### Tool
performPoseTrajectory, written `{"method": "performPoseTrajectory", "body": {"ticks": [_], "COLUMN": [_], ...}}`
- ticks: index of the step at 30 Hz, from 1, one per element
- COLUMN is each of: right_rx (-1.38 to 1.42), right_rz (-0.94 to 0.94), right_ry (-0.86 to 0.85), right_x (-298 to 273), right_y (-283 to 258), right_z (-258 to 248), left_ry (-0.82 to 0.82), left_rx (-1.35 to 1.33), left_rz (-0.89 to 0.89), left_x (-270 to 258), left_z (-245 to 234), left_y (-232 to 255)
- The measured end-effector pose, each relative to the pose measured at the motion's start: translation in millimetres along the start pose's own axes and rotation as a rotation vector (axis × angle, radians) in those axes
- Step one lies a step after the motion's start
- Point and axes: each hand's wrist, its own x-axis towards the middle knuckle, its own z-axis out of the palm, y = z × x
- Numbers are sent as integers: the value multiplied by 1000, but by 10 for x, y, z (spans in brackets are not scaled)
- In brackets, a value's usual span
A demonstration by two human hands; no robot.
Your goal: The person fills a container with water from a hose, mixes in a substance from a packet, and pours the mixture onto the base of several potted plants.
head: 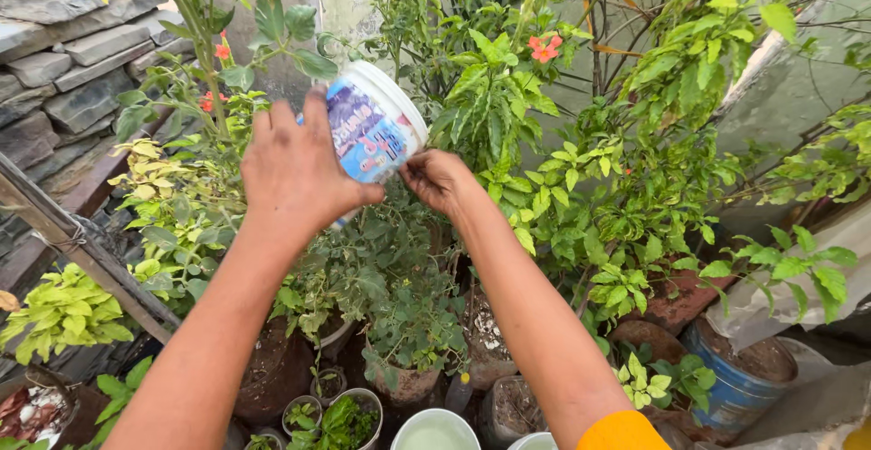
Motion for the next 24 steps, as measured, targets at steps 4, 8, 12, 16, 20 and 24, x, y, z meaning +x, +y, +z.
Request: {"method": "performPoseTrajectory", "body": {"ticks": [4, 8, 12, 16, 20, 24], "right_rx": [-31, -91, -129, -136, -139, -108], "right_rz": [-10, -25, -77, -65, -90, -74], "right_ry": [-8, 4, -57, -9, -7, 4], "right_x": [29, 11, 206, 221, 111, 164], "right_y": [-46, -124, -118, -162, -224, -235], "right_z": [126, 274, 233, 294, 410, 447], "left_ry": [24, 55, 92, 100, 77, 66], "left_rx": [9, 31, 54, 64, 94, 105], "left_rz": [9, 44, 64, 66, 64, 59], "left_x": [89, 164, 235, 284, 334, 378], "left_z": [-28, -53, -66, -71, -84, -68], "left_y": [-48, -81, -134, -179, -197, -214]}}
